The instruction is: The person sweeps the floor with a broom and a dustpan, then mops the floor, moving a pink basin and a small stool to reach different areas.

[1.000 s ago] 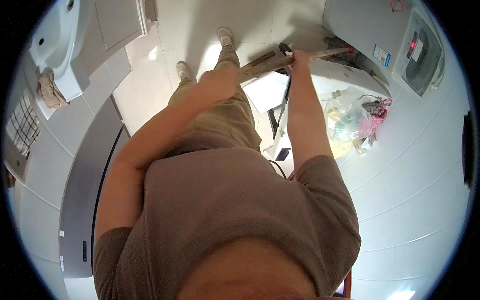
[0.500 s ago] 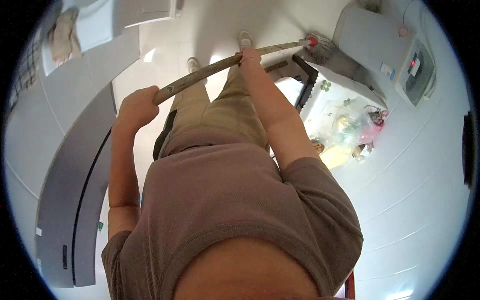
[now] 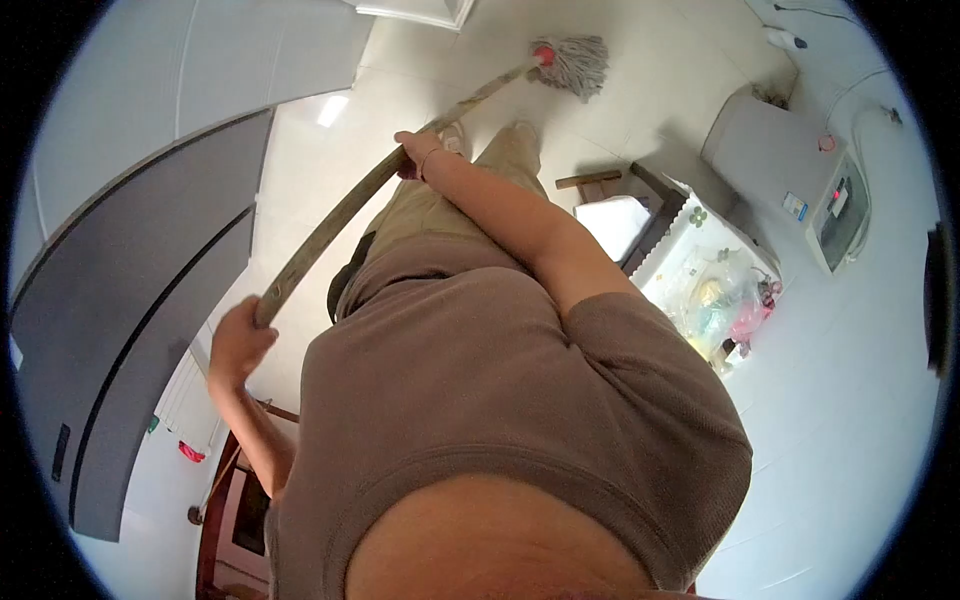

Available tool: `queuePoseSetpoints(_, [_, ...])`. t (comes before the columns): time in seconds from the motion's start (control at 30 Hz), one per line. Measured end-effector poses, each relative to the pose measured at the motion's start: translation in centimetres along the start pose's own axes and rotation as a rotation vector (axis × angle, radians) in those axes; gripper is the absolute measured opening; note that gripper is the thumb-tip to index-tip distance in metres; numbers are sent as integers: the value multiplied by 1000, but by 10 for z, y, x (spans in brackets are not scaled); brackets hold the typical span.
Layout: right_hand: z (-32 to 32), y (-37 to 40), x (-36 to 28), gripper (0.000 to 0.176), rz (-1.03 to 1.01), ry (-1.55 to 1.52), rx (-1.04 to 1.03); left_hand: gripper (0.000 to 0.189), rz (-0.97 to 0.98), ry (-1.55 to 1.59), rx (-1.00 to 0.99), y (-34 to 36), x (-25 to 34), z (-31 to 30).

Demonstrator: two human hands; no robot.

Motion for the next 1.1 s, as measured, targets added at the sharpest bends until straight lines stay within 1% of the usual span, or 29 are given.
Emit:
queuePoseSetpoints(0.07, [24, -4, 14, 28, 70, 237, -101, 22, -28, 82, 24, 24, -12, 12])
queuePoseSetpoints(0.1, [27, -5, 15, 28, 68, 242, -109, 24, -119, 126, -2, 36, -12, 18])
queuePoseSetpoints(0.17, [43, -3, 23, 27, 81, 464, -260, 26, -209, 150, -19, 60, -10, 30])
queuePoseSetpoints(0.2, [47, 4, 24, 24, 91, 455, -284, 27, -249, 207, -10, 69, -11, 31])
queuePoseSetpoints(0.27, [52, 15, 24, 22, 71, 419, -281, 27, -309, 303, -10, 85, -10, 32])
queuePoseSetpoints(0.3, [53, 18, 22, 21, 55, 393, -274, 27, -305, 291, -8, 88, -8, 28])
queuePoseSetpoints(0.37, [56, 17, 24, 21, 61, 381, -303, 25, -305, 372, -96, 92, 2, 28])
queuePoseSetpoints(0.4, [54, 15, 20, 21, 19, 421, -249, 22, -362, 488, -140, 91, 8, 32])
queuePoseSetpoints(0.43, [50, 12, 11, 21, -29, 463, -195, 22, -355, 478, -132, 87, 8, 39])
queuePoseSetpoints(0.5, [35, 2, -5, 22, -45, 421, -183, 25, -242, 485, -36, 68, 5, 66])
queuePoseSetpoints(0.57, [14, -14, -38, 23, -119, 340, -200, 31, -106, 416, 46, 42, 32, 84])
queuePoseSetpoints(0.6, [3, -13, -51, 22, -85, 280, -262, 35, -133, 315, 30, 34, 62, 79])
queuePoseSetpoints(0.63, [-4, -25, -65, 23, -117, 263, -290, 34, -97, 190, 59, 28, 76, 76])
queuePoseSetpoints(0.7, [-20, -20, -104, 25, -159, 103, -333, 32, -59, -86, 120, 12, 129, 45])
queuePoseSetpoints(0.77, [-37, -24, -134, 23, -183, -57, -317, 29, -17, -226, 147, -6, 156, 30])
queuePoseSetpoints(0.8, [-43, -32, -149, 23, -211, -35, -324, 26, 103, -306, 233, -13, 170, 24])
queuePoseSetpoints(0.83, [-56, -15, -162, 20, -208, -169, -336, 23, 123, -412, 258, -20, 185, 18])
queuePoseSetpoints(0.9, [-76, -27, -189, 19, -230, -270, -412, 21, 206, -531, 259, -32, 222, 7])
queuePoseSetpoints(0.93, [-92, -25, -203, 18, -247, -283, -400, 21, 209, -536, 261, -39, 233, 4])
queuePoseSetpoints(1.0, [-129, -22, -225, 17, -298, -331, -397, 20, 334, -589, 305, -50, 265, 0])
queuePoseSetpoints(1.03, [-151, -20, -232, 17, -333, -366, -407, 20, 338, -588, 302, -55, 276, 0])
queuePoseSetpoints(1.07, [-171, -20, -237, 17, -332, -368, -402, 19, 397, -624, 300, -59, 294, 1])
queuePoseSetpoints(1.1, [-193, -20, -241, 16, -336, -449, -406, 19, 455, -660, 298, -62, 310, 3])
Point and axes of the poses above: each hand's wrist, its own y-axis away from the middle knuckle, its own z-axis out of the palm, x = y × z, the point moved 9 cm from there along -y, towards the middle knuckle, and after that the axes turned 11 degrees about z, right-handed, at the moved point
